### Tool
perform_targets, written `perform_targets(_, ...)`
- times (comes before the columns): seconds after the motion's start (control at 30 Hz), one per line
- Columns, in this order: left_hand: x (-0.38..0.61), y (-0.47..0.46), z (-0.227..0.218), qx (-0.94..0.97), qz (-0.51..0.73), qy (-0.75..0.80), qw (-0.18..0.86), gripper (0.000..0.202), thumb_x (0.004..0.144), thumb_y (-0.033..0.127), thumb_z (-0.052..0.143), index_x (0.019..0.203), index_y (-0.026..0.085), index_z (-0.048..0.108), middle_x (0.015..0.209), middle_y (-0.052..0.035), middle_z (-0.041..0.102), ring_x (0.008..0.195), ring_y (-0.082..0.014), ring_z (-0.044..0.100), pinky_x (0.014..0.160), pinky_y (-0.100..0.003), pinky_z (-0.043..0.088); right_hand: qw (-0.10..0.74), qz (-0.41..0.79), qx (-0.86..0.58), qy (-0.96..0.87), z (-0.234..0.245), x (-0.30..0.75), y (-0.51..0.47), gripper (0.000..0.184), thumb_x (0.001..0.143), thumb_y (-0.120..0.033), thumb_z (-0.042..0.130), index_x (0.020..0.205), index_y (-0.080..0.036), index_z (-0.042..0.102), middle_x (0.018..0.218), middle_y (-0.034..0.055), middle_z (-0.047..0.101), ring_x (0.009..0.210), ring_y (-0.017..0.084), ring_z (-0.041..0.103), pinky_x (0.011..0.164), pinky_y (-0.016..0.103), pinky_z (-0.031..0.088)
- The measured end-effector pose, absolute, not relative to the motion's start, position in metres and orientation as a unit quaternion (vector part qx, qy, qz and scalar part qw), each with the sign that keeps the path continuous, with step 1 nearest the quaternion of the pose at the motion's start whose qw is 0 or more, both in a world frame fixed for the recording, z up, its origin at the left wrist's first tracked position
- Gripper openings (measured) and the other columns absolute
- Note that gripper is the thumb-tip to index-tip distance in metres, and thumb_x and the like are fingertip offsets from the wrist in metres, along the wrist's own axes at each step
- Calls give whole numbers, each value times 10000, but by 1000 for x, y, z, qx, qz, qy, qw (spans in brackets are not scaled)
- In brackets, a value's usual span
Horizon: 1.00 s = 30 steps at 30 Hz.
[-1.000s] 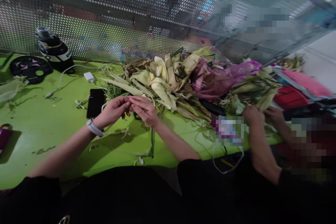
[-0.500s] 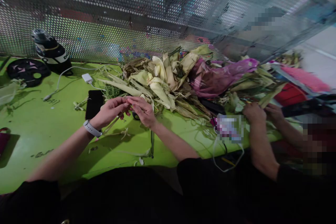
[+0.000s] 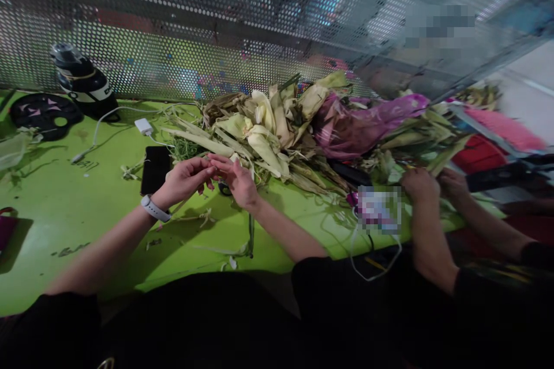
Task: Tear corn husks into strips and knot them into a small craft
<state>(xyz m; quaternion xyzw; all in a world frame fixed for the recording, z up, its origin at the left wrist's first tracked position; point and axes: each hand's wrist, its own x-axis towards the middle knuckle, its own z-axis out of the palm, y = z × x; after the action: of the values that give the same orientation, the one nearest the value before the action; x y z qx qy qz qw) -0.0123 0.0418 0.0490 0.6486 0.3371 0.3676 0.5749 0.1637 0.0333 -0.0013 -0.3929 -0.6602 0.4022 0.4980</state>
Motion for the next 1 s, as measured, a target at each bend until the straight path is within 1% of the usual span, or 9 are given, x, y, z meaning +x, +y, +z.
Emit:
perform_targets(0.1,-12,43,45,653,375,329,571,309,886,445,656,889,137,624,674,-16,651,507,-75,560,457,-180,466,537,557,-332,-539,1,163,34,675,915,-726,359,1044,-194,754,1429,105,579,1095,220,669,867,386,594)
perform_targets(0.2,-11,44,41,659,376,327,564,294,896,432,644,898,139,622,696,-14,651,519,-78,569,462,-184,477,553,599,-305,-493,5,163,33,580,855,-714,512,947,-206,776,1380,96,616,1073,229,669,863,397,591)
perform_targets(0.27,-10,45,39,661,377,325,561,290,903,429,635,899,140,615,707,-11,645,529,-77,570,463,-180,483,556,594,-313,-489,7,165,32,547,850,-700,540,950,-220,781,1334,81,647,1075,229,665,863,396,591)
perform_targets(0.33,-10,45,39,660,377,326,562,289,909,428,626,905,140,608,712,-8,640,538,-75,570,466,-175,488,560,578,-325,-496,8,166,32,500,863,-668,556,1031,-251,774,1292,58,673,1096,226,658,890,393,585)
perform_targets(0.4,-9,44,40,657,380,327,563,290,909,428,627,906,139,602,718,-9,638,547,-75,571,470,-173,495,560,552,-332,-521,9,168,31,453,883,-627,568,1105,-282,758,1273,37,683,1135,220,644,951,392,565)
perform_targets(0.5,-9,44,40,658,384,321,563,294,903,431,633,901,139,600,732,-17,645,567,-85,588,479,-179,508,542,507,-345,-574,10,169,28,415,873,-585,621,1125,-286,759,1283,30,678,1197,216,616,1026,381,532)
perform_targets(0.63,-9,44,38,662,390,309,560,291,909,424,627,920,134,608,748,-28,652,617,-103,623,504,-191,534,530,488,-353,-597,11,170,25,403,868,-555,646,1164,-299,744,1331,29,653,1191,212,629,958,361,579)
perform_targets(0.7,-9,44,37,663,389,306,562,281,915,414,619,914,134,605,747,-25,651,618,-101,625,509,-191,538,534,472,-349,-608,11,170,24,368,883,-518,646,1175,-313,738,1341,22,651,1212,210,623,969,364,579)
perform_targets(1.0,-7,43,43,649,372,304,590,239,892,366,640,870,131,599,722,-22,648,580,-87,603,504,-188,537,547,383,-327,-668,9,171,30,288,910,-437,646,1153,-320,747,1288,10,694,1296,197,591,1157,416,448)
